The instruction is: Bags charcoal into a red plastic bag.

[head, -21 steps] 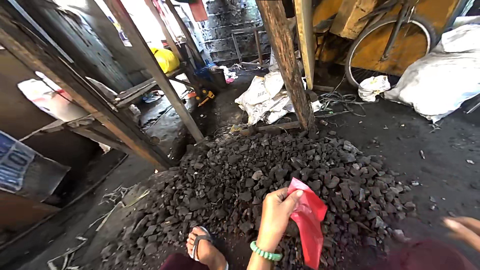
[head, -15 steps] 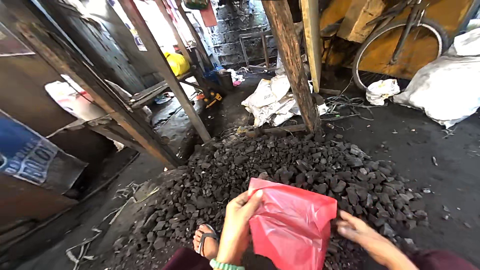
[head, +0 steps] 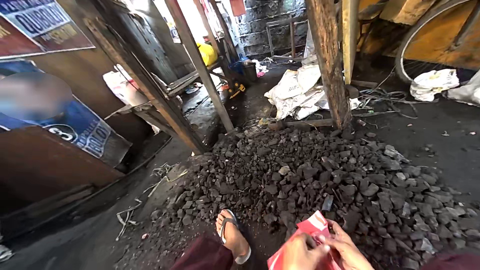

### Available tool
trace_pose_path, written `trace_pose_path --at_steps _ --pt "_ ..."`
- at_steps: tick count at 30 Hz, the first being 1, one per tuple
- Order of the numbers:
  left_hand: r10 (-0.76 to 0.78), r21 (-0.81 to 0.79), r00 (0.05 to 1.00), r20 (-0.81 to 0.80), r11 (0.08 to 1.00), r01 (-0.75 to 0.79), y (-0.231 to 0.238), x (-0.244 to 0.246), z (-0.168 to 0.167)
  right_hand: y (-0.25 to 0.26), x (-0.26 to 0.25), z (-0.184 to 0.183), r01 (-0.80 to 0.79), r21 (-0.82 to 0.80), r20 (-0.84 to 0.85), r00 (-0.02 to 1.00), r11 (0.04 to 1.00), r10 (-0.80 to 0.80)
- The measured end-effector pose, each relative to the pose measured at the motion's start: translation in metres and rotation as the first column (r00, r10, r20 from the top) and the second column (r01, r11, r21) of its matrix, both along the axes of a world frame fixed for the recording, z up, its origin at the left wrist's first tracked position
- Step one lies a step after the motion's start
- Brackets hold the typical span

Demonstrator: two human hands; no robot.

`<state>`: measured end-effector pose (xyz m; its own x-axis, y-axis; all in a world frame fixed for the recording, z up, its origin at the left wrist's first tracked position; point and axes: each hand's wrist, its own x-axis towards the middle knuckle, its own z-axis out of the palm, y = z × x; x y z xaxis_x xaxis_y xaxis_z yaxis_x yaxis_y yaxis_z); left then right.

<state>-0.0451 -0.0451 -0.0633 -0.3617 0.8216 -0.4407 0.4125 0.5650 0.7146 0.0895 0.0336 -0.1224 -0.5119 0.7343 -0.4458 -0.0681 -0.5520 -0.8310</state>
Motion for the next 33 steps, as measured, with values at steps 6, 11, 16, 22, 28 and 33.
trace_pose_path --at_steps 6,11,16,22,28,33 --pt "0.127 -0.009 0.973 0.191 0.992 -0.127 0.003 0.015 -0.032 0.007 0.019 -0.006 -0.028 0.083 0.033 0.999 0.996 0.025" --pt "0.096 -0.023 0.961 0.259 0.995 -0.093 0.014 0.031 -0.039 0.008 0.021 -0.014 0.034 0.212 0.116 0.991 0.977 -0.059" --pt "0.087 0.028 0.956 0.279 0.995 -0.099 0.014 0.036 -0.042 0.013 0.023 -0.015 0.039 0.167 0.152 0.986 0.985 -0.065" --pt "0.145 0.012 0.916 0.374 0.987 -0.161 0.015 0.031 -0.043 0.016 0.014 -0.009 -0.097 0.056 0.11 0.99 0.994 0.091" --pt "0.202 0.114 0.645 0.737 0.904 -0.413 0.01 0.013 -0.05 0.019 -0.002 -0.005 -0.04 -0.12 -0.092 0.995 0.992 0.029" --pt "0.181 -0.017 0.157 0.971 0.706 -0.708 0.0 -0.027 -0.035 0.051 -0.001 -0.01 -0.205 0.23 0.232 0.961 0.951 0.15"
